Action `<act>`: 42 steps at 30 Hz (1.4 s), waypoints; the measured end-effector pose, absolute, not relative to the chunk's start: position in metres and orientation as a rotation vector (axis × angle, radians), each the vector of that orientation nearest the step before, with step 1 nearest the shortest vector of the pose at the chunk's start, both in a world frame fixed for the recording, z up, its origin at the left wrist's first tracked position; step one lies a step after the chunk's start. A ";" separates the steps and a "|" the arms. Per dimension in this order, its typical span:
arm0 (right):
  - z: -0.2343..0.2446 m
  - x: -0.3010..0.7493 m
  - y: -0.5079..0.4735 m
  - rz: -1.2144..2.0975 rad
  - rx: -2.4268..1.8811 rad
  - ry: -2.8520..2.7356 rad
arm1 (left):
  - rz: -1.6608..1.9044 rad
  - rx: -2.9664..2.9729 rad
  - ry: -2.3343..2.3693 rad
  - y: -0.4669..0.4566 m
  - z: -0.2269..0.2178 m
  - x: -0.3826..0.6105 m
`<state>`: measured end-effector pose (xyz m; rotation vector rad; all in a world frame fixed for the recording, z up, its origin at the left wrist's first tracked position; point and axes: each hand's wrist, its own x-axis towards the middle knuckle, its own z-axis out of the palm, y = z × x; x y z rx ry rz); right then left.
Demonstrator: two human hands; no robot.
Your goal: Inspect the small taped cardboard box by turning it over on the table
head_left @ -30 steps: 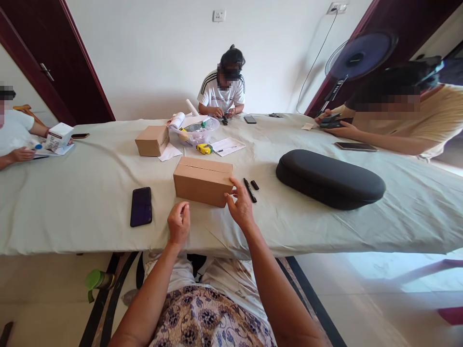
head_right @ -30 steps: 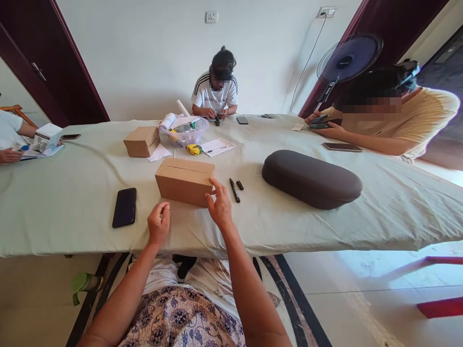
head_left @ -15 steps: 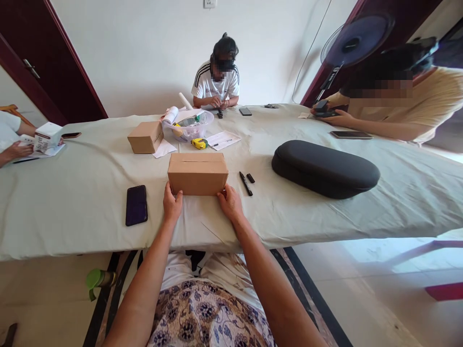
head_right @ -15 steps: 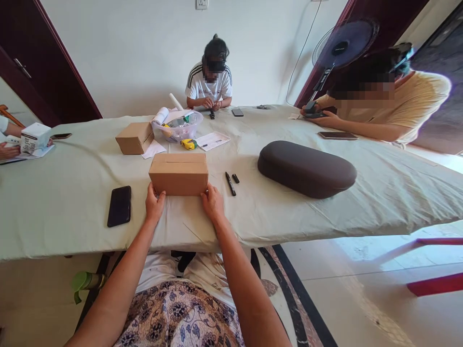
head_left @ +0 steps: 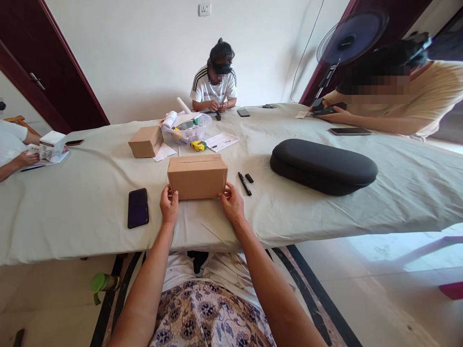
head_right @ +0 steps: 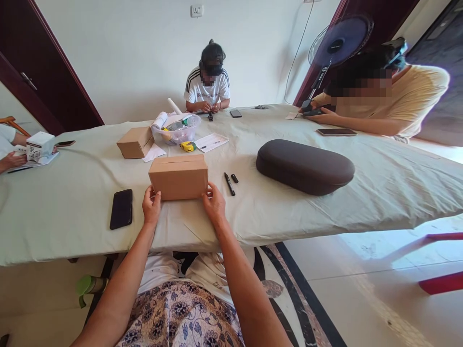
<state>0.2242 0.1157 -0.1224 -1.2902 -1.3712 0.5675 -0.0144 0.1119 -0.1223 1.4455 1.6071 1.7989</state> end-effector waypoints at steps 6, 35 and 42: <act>-0.109 0.224 0.102 0.438 -1.072 -1.213 | 1.928 1.425 1.591 0.104 -0.112 -0.015; -0.103 0.229 0.094 0.483 -1.191 -1.304 | 1.960 1.421 1.657 0.094 -0.101 -0.012; -0.102 0.234 0.088 0.552 -1.143 -1.253 | 1.930 1.497 1.579 0.094 -0.103 -0.010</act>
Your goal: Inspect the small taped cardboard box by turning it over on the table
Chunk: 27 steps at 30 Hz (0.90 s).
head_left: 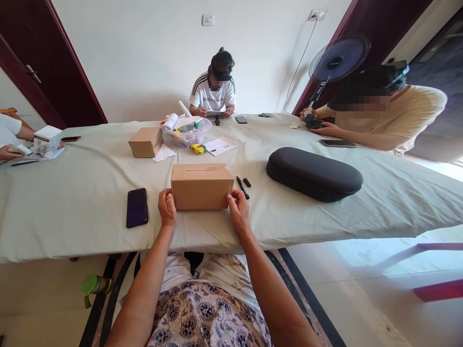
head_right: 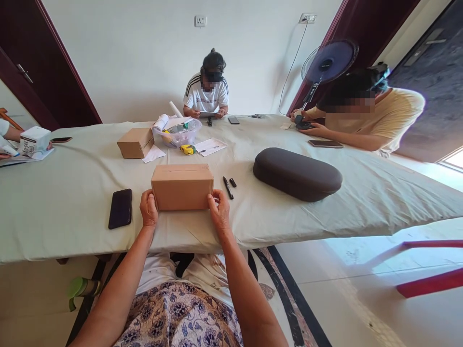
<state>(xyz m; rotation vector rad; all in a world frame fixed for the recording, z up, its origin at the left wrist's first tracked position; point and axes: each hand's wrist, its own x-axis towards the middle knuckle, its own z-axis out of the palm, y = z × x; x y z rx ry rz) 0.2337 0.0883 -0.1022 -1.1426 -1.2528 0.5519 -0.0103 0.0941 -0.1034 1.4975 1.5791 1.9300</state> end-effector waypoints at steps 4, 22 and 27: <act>-0.094 0.230 0.089 0.502 -1.102 -1.152 | 1.924 1.497 1.545 0.091 -0.100 -0.009; -0.084 0.215 0.057 0.464 -1.080 -1.124 | 1.678 1.482 1.570 0.048 -0.068 0.002; -0.090 0.214 0.042 0.525 -1.066 -1.086 | 1.759 1.487 1.525 0.040 -0.071 0.007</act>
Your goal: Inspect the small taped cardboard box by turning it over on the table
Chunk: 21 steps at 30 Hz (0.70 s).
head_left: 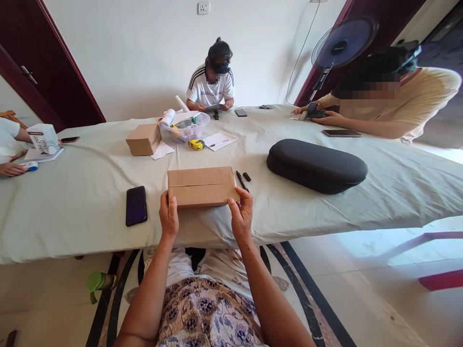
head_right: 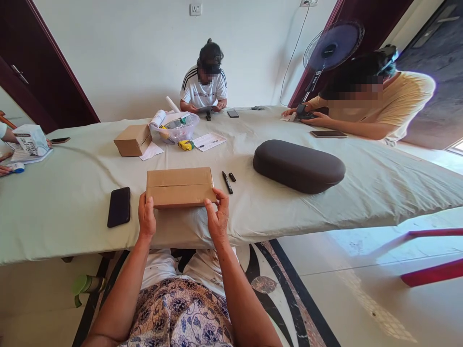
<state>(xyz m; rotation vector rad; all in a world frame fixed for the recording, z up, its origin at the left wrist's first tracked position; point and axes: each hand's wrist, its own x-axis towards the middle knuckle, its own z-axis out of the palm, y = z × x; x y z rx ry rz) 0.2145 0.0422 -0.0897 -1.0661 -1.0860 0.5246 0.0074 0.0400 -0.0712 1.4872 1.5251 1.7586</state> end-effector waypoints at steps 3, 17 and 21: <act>-0.090 0.213 0.047 0.549 -1.055 -1.073 | 1.798 1.452 1.462 0.047 -0.071 0.009; -0.139 0.223 0.082 0.481 -1.282 -1.351 | 1.576 1.429 1.675 0.080 -0.129 -0.010; -0.142 0.221 0.081 0.440 -1.335 -1.365 | 1.596 1.506 1.782 0.078 -0.133 -0.004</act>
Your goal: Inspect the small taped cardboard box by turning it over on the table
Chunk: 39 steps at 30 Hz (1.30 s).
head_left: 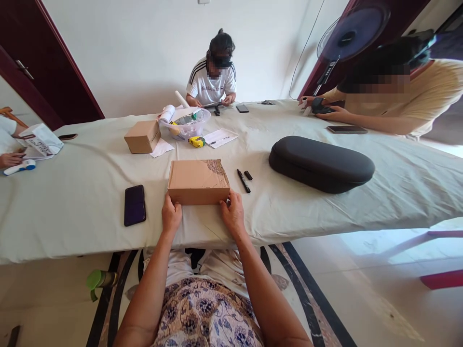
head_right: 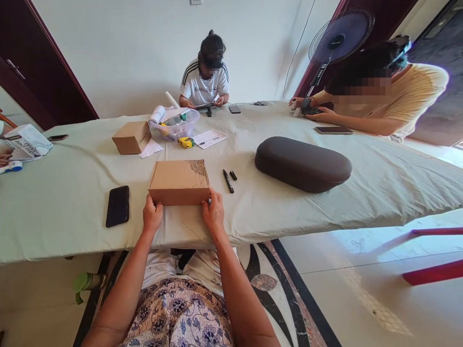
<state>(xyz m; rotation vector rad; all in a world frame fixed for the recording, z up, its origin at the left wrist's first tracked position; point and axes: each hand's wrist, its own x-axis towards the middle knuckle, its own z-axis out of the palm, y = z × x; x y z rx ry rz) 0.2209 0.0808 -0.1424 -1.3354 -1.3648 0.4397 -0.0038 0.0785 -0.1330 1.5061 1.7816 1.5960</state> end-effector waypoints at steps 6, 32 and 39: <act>-0.131 0.219 0.077 0.544 -1.280 -1.312 | 1.574 1.531 1.752 0.076 -0.127 -0.007; -0.104 0.222 0.058 0.624 -1.244 -1.210 | 1.744 1.353 1.553 0.050 -0.091 -0.004; -0.109 0.225 0.060 0.681 -1.119 -1.216 | 1.763 1.341 1.338 0.051 -0.095 -0.007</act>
